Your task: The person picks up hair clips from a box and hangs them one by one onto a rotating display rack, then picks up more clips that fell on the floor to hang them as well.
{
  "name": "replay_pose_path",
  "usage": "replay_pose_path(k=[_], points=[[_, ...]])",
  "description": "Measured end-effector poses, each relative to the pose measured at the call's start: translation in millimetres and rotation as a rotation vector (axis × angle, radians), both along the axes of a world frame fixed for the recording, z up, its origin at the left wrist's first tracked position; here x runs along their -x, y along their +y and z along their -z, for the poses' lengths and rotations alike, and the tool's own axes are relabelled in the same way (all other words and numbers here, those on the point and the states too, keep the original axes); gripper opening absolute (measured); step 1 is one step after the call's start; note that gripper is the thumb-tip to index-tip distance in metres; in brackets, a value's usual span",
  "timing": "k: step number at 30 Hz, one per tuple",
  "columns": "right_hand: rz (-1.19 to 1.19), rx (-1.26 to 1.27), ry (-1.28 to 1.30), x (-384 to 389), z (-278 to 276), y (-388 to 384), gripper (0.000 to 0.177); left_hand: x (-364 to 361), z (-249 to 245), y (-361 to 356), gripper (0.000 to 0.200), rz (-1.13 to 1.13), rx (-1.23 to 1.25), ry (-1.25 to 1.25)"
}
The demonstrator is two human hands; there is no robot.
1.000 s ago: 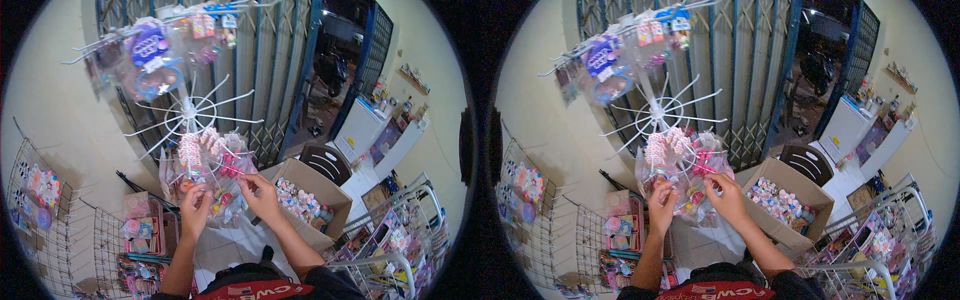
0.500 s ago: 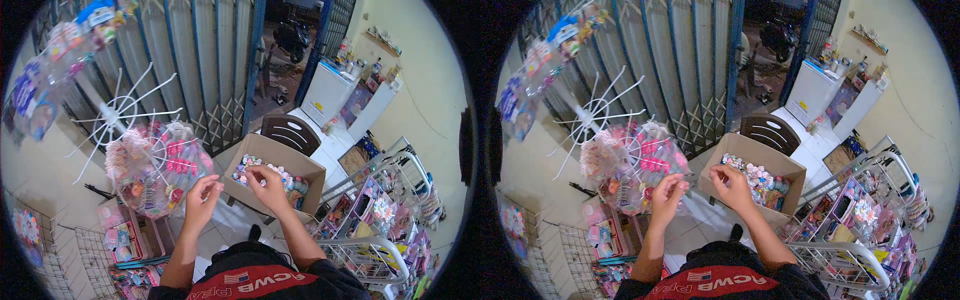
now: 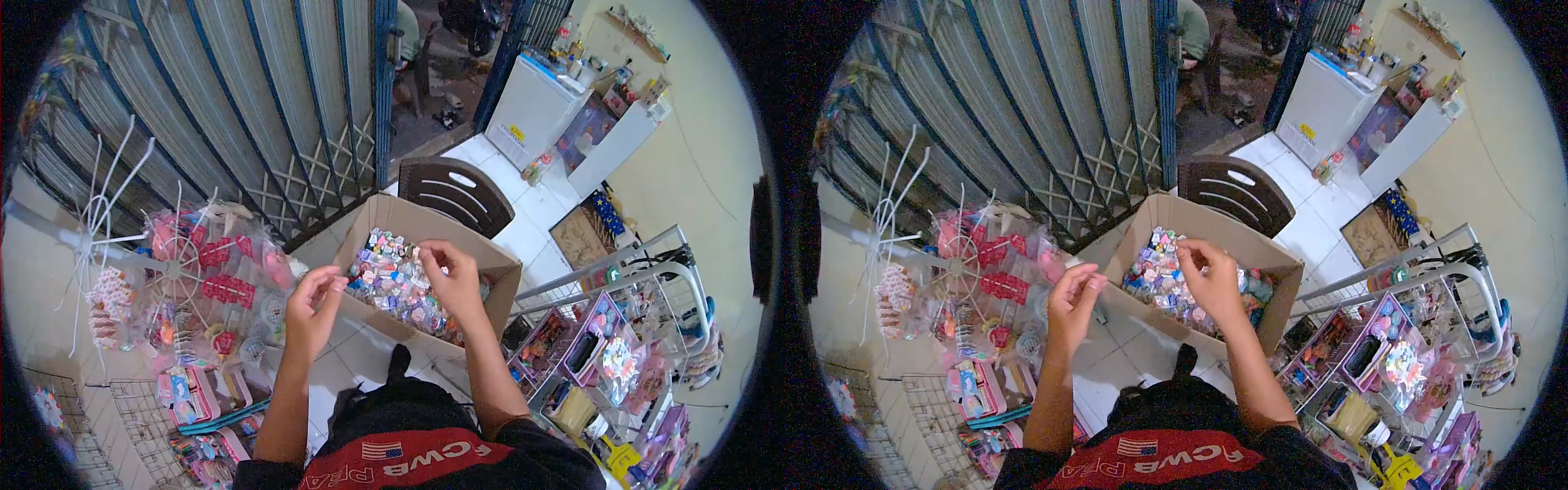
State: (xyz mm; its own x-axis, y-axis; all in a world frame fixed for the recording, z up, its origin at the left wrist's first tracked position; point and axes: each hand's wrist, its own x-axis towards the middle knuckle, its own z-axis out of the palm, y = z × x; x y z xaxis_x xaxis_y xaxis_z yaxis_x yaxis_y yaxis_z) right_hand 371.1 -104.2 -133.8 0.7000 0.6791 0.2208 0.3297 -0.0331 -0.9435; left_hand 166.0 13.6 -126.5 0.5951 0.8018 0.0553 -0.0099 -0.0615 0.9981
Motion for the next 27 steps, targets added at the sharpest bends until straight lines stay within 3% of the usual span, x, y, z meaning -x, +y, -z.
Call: replay_pose_path(k=[10, 19, 27], points=[[0.042, -0.009, 0.085, -46, 62, 7, 0.014, -34, 44, 11, 0.028, 0.014, -0.009, 0.149], [-0.031, 0.154, 0.141, -47, 124, 10, 0.015, -61, 145, 45, 0.026, 0.085, 0.034, 0.121], [-0.052, 0.267, 0.163, -53, 187, 21, 0.015, -77, 205, 53, 0.025, 0.097, 0.141, 0.181]])
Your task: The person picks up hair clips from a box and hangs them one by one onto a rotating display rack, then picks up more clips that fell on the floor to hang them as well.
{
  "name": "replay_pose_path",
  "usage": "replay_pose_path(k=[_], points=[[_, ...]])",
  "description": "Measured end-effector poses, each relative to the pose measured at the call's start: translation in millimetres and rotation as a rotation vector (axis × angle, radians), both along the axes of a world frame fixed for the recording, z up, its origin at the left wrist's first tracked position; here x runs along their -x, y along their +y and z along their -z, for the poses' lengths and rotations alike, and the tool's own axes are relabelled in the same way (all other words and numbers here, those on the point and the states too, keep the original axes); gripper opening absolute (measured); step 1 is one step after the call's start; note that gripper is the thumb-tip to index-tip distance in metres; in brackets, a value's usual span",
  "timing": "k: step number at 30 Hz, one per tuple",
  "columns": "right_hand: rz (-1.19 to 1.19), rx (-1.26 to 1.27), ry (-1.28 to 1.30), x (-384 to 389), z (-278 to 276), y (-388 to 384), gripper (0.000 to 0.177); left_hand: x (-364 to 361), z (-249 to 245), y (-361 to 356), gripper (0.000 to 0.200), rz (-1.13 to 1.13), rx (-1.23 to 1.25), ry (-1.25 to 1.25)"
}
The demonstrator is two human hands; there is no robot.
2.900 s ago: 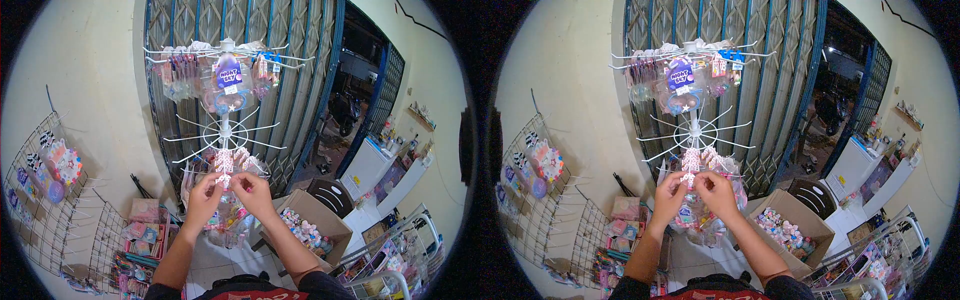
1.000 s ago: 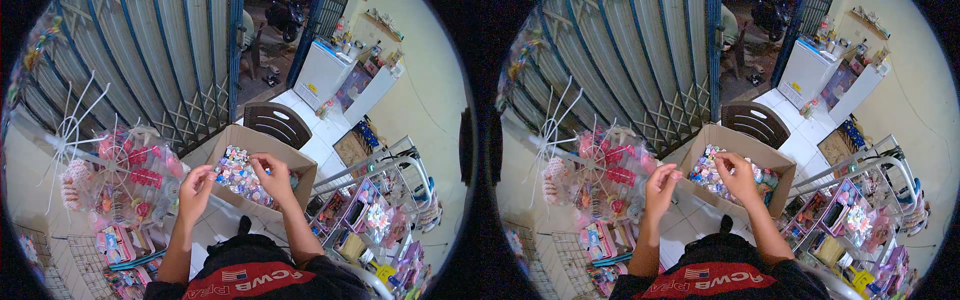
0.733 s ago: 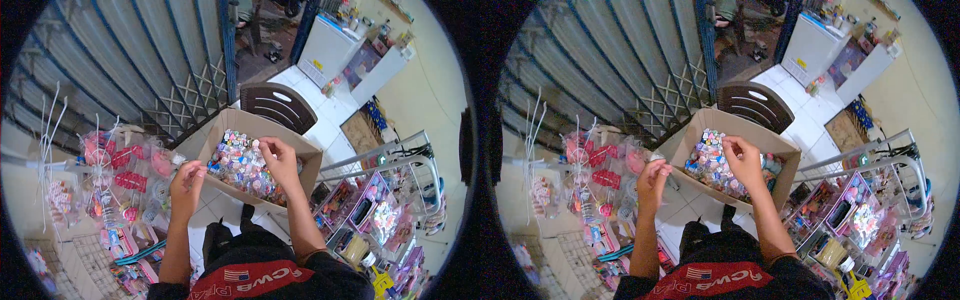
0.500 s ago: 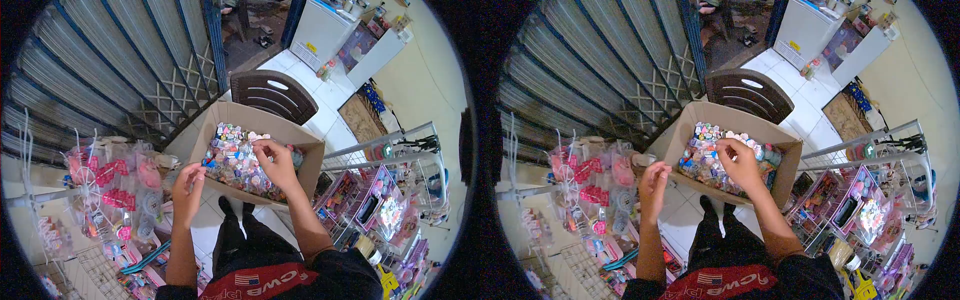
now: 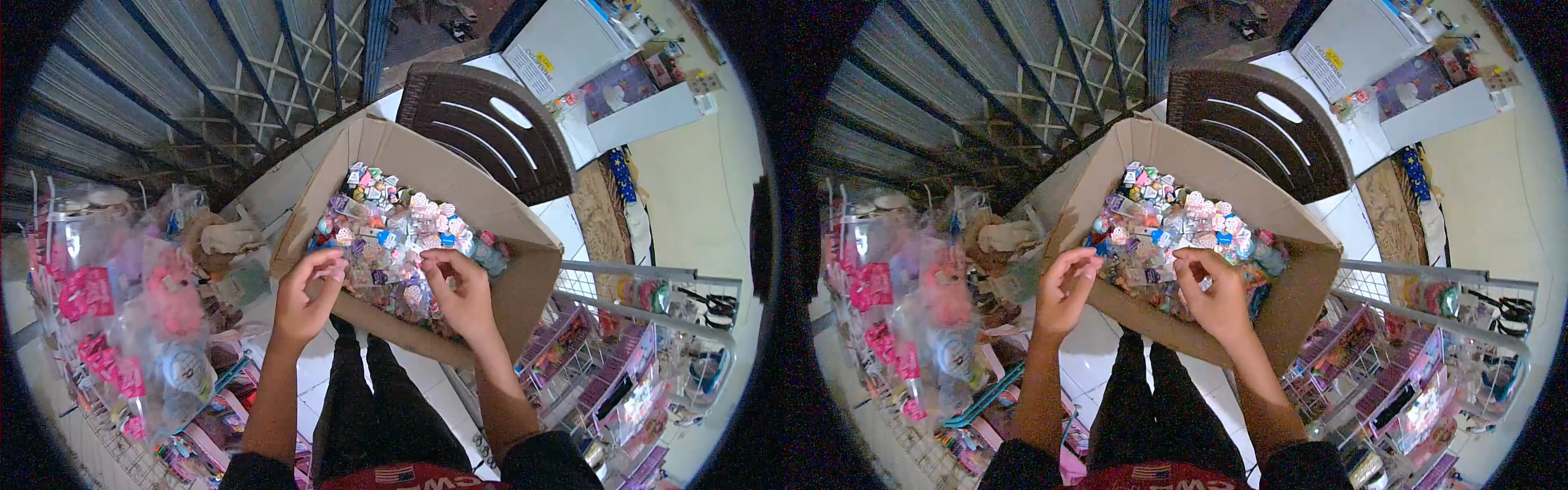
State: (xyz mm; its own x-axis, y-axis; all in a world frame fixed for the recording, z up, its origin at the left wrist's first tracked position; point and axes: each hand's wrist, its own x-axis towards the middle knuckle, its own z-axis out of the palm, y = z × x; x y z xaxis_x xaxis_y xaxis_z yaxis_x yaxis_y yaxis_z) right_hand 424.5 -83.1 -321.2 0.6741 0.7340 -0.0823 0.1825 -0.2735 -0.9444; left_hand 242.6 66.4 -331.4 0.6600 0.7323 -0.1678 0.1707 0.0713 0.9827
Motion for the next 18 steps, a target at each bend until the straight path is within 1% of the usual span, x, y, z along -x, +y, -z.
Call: replay_pose_path(k=[2, 4, 5, 7, 10, 12, 14, 16, 17, 18], points=[[-0.025, 0.026, -0.034, -2, 23, 5, 0.015, -2, 10, 5, 0.025, 0.020, -0.009, 0.038], [-0.057, 0.052, -0.014, -2, 49, 7, 0.016, -4, 19, 11, 0.023, 0.054, -0.188, 0.141], [-0.071, 0.046, -0.005, -2, 60, 10, 0.017, -4, 27, 14, 0.023, 0.055, -0.175, 0.155], [-0.097, 0.072, 0.000, -2, 78, 17, 0.017, -5, 40, 21, 0.022, 0.055, -0.254, 0.167], [-0.129, 0.087, 0.009, -3, 104, 27, 0.017, -12, 46, 24, 0.022, 0.041, -0.212, 0.165], [-0.154, 0.141, 0.036, -2, 113, 37, 0.017, -16, 49, 28, 0.022, 0.063, -0.234, 0.185], [-0.165, 0.193, 0.078, -2, 125, 48, 0.018, -20, 51, 30, 0.022, 0.082, -0.231, 0.145], [-0.224, 0.148, -0.090, -1, 161, 53, 0.018, -19, 55, 34, 0.022, 0.070, -0.229, 0.159], [-0.261, 0.256, -0.061, -2, 176, 54, 0.024, -19, 56, 35, 0.022, 0.056, -0.232, 0.164], [-0.261, 0.257, -0.060, 0, 189, 53, 0.024, -19, 58, 35, 0.022, 0.057, -0.230, 0.165]])
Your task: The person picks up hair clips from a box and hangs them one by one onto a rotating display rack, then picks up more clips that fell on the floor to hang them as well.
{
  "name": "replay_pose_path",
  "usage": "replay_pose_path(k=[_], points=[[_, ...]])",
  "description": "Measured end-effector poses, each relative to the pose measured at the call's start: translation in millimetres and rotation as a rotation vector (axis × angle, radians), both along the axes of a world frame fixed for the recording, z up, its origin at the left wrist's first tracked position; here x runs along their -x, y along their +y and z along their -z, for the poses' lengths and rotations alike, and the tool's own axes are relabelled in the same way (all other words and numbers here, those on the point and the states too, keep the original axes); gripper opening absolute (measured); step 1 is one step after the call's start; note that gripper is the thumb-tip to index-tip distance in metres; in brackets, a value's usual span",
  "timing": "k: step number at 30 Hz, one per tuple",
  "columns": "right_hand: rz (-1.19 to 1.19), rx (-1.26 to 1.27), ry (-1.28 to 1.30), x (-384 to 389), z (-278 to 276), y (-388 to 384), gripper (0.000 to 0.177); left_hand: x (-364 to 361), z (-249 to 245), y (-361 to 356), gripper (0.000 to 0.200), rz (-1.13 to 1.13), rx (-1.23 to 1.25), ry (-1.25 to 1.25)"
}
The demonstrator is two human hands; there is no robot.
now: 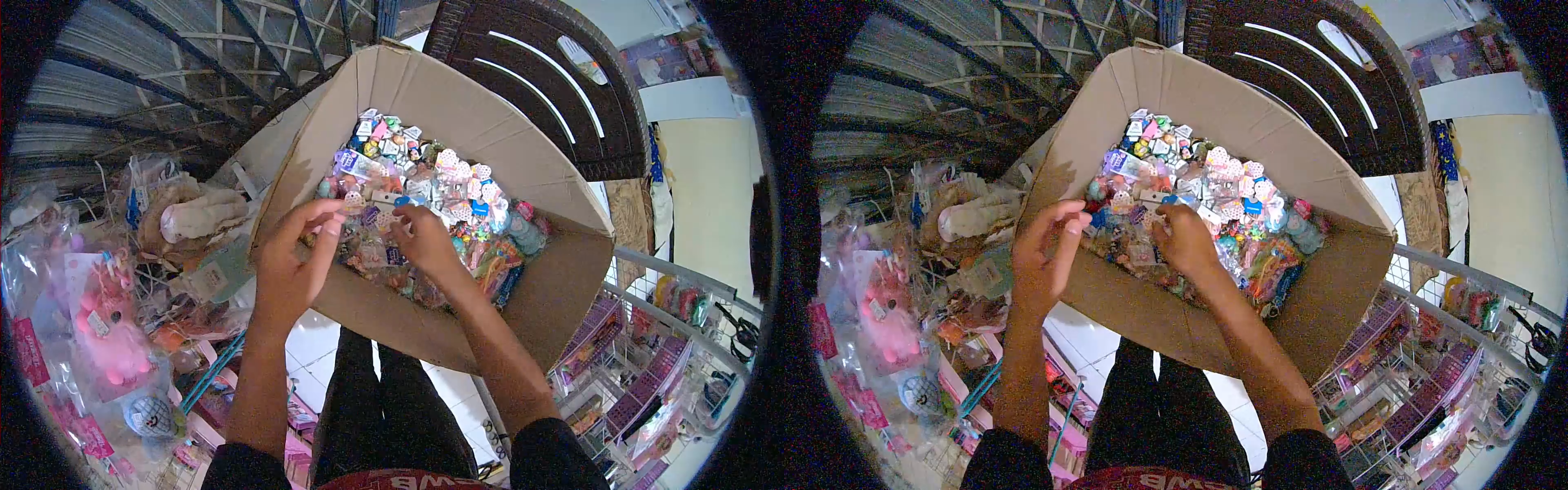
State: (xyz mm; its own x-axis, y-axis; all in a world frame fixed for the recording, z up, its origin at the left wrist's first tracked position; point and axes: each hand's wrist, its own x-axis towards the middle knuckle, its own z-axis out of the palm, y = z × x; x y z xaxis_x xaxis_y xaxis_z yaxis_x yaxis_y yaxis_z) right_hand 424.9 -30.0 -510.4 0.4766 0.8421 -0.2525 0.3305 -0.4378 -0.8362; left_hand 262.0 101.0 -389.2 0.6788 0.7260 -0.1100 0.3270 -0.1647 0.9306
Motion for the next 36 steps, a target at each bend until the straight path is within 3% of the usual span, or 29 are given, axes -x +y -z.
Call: replay_pose_path(k=[2, 5, 15, 17, 18, 20, 24, 26, 30, 32, 36], points=[[-0.052, 0.179, -0.147, 4, 14, 3, 0.037, 1, 4, -1, 0.020, -0.090, 0.029, -0.034], [-0.095, 0.255, -0.153, 8, 23, 7, 0.049, 4, 9, -1, 0.022, -0.103, 0.025, 0.001], [-0.080, 0.410, -0.051, 2, 22, 4, 0.062, -1, 10, -2, 0.014, -0.190, -0.017, 0.013], [-0.111, 0.364, -0.268, 2, 11, 1, 0.058, -1, 11, -3, 0.014, -0.187, -0.083, 0.003], [-0.113, 0.364, -0.267, 3, 9, 2, 0.058, -1, 10, -3, 0.014, -0.188, -0.082, 0.004], [-0.090, 0.135, -0.318, 8, 8, 6, 0.050, -1, 8, -3, 0.015, -0.191, -0.092, 0.003], [-0.243, 0.066, -0.284, 31, 32, 31, 0.044, -2, 9, -6, 0.015, -0.231, -0.027, -0.001], [-0.226, 0.081, -0.429, 41, 40, 43, 0.042, -3, 7, -6, 0.015, -0.240, 0.000, -0.001], [-0.128, 0.078, -0.436, 43, 56, 62, 0.044, 0, 12, -3, 0.013, -0.180, -0.067, 0.042], [-0.103, 0.085, -0.352, 40, 62, 66, 0.054, -1, 11, -5, 0.013, -0.210, -0.030, 0.030], [-0.114, -0.092, -0.360, 28, 65, 66, 0.044, -1, 11, -3, 0.014, -0.224, -0.045, 0.015]])
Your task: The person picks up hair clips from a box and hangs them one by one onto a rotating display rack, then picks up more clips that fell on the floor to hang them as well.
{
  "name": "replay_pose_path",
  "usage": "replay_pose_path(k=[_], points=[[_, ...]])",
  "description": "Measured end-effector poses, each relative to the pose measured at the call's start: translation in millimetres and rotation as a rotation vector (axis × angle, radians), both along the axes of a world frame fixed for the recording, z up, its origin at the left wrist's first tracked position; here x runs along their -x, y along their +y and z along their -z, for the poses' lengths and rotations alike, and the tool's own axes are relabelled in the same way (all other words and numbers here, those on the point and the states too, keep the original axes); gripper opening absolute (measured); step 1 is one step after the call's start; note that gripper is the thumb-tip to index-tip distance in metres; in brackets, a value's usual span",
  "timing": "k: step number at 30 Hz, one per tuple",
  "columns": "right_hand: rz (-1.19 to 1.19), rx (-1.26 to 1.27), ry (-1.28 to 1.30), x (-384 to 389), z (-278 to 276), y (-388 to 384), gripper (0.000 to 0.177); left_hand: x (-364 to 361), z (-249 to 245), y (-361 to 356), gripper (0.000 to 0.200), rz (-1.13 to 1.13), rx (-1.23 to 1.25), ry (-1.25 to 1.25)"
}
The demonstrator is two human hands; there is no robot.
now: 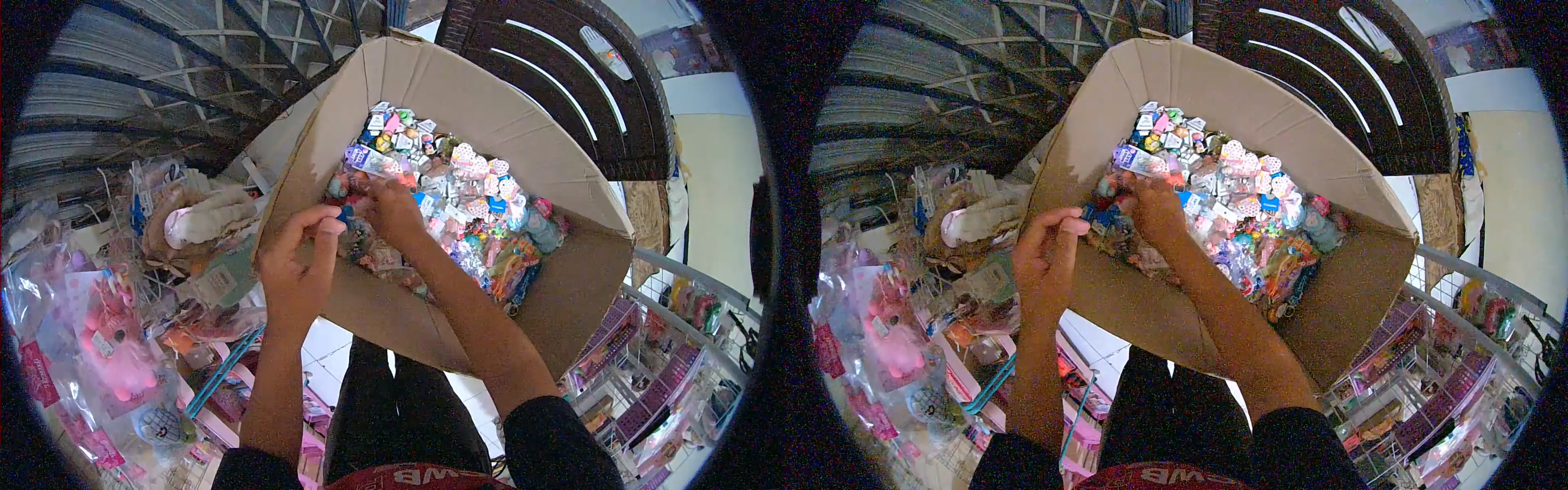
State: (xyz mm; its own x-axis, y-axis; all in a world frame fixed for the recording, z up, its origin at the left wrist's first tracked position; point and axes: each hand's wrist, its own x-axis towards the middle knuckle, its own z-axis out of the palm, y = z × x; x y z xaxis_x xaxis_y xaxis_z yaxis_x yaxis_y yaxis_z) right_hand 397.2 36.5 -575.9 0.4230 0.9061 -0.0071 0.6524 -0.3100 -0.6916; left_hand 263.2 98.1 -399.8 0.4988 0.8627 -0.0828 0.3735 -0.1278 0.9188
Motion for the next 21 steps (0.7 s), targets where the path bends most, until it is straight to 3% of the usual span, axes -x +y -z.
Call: replay_pose_path(k=[3, 5, 6, 8, 11, 17, 21], points=[[-0.056, 0.080, 0.065, -11, -9, -2, 0.029, 0, 0, 0, 0.014, -0.003, 0.019, 0.021], [-0.181, -0.111, 0.154, -20, -19, -5, 0.016, 1, 2, 0, 0.017, 0.020, -0.013, 0.023], [-0.181, -0.107, 0.156, -23, -32, -6, 0.016, 1, 3, 1, 0.017, 0.019, -0.010, 0.025], [-0.214, -0.073, 0.469, -30, -62, -9, 0.014, -1, 1, 1, 0.022, 0.102, -0.107, 0.075], [-0.264, -0.108, 0.483, -41, -95, -7, 0.014, -6, 0, 4, 0.026, 0.138, -0.304, 0.109], [-0.278, -0.057, 0.749, -45, -157, -3, 0.009, -5, 3, 2, 0.021, 0.125, -0.245, 0.166], [-0.293, -0.102, 0.746, -39, -151, -2, 0.014, 0, 3, -2, 0.016, 0.075, -0.214, 0.178]])
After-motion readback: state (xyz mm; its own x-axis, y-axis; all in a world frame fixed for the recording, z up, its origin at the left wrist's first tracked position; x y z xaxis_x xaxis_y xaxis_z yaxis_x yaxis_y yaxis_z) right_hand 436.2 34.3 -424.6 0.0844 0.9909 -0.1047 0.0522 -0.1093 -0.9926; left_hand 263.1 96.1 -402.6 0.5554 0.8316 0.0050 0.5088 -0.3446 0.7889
